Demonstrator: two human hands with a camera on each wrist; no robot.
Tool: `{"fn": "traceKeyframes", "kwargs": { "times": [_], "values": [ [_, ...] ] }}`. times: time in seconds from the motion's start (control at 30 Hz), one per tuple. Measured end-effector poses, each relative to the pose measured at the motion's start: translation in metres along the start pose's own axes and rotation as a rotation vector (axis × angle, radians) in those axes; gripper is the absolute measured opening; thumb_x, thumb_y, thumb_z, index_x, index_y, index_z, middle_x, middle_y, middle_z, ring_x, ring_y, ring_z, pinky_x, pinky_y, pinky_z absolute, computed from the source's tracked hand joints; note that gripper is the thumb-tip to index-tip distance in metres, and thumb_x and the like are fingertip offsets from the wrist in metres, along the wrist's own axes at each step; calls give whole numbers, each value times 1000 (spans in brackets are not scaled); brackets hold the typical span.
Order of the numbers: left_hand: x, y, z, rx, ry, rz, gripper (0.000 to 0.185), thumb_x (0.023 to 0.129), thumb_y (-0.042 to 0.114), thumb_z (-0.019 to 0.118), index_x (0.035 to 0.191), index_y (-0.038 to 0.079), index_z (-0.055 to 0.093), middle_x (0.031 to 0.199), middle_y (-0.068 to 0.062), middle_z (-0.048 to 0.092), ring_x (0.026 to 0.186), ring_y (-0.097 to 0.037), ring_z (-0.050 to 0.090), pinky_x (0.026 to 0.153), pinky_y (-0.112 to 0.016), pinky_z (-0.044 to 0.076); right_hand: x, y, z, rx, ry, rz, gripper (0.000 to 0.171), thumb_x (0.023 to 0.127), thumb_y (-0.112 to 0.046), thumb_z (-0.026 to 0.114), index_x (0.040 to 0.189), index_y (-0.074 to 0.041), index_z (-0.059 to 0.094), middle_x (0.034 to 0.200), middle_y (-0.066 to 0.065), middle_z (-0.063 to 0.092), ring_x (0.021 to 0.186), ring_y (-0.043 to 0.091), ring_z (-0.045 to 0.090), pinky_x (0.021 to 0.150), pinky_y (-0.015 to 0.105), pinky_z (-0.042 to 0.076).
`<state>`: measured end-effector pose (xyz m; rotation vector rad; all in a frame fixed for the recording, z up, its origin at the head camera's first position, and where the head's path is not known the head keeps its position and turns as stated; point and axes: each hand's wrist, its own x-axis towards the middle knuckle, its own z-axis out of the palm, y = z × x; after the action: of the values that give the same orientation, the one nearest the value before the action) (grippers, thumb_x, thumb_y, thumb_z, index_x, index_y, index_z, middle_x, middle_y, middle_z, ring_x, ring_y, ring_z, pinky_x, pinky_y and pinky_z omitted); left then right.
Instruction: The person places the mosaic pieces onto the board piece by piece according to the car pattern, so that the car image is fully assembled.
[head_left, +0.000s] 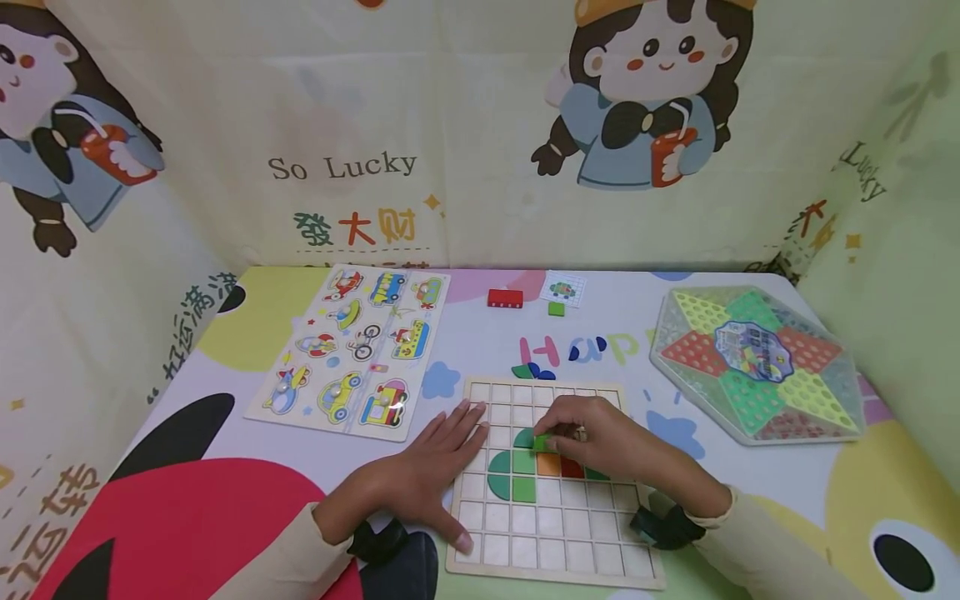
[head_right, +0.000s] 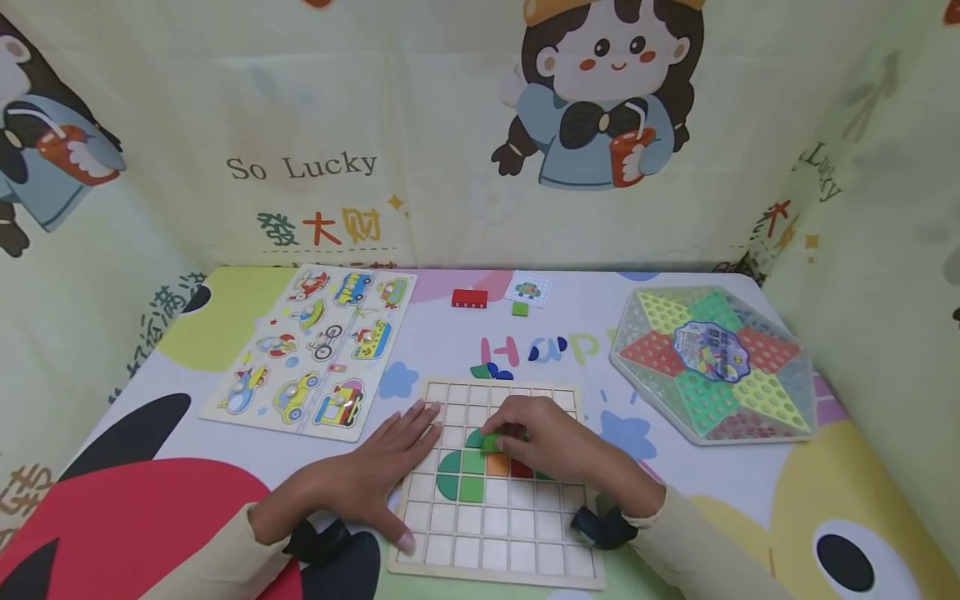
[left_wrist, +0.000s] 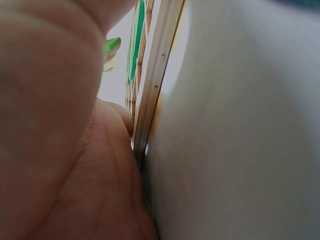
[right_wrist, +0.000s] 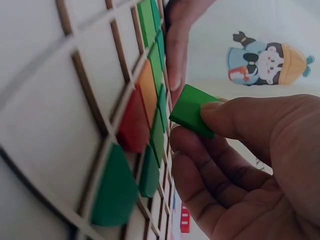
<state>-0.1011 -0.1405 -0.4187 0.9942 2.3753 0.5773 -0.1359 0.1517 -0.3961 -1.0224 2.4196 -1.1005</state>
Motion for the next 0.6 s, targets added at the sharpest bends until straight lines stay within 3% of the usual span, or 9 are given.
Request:
{"fn": "traceKeyframes", "kwargs": {
  "times": [0.27, 0.6],
  "values": [
    [-1, 0, 0, -14, -2, -2, 123, 68, 69, 73, 158, 13, 9, 162, 1, -11, 144, -18, -21, 115, -48, -7, -8, -1, 6, 9, -38, -68, 19, 89, -4, 70, 103, -16, 73, 96, -12, 66, 80, 6, 56, 68, 24, 51],
    [-2, 0, -1, -5, -1, -2, 122, 69, 68, 73, 157, 13, 9, 163, 0, -11, 144, -18, -21, 115, -48, -8, -18, -4, 9, 72, -105, -55, 19, 90, -4, 68, 103, -18, 73, 95, -12, 66, 73, 4, 56, 64, 23, 52]
  ]
}}
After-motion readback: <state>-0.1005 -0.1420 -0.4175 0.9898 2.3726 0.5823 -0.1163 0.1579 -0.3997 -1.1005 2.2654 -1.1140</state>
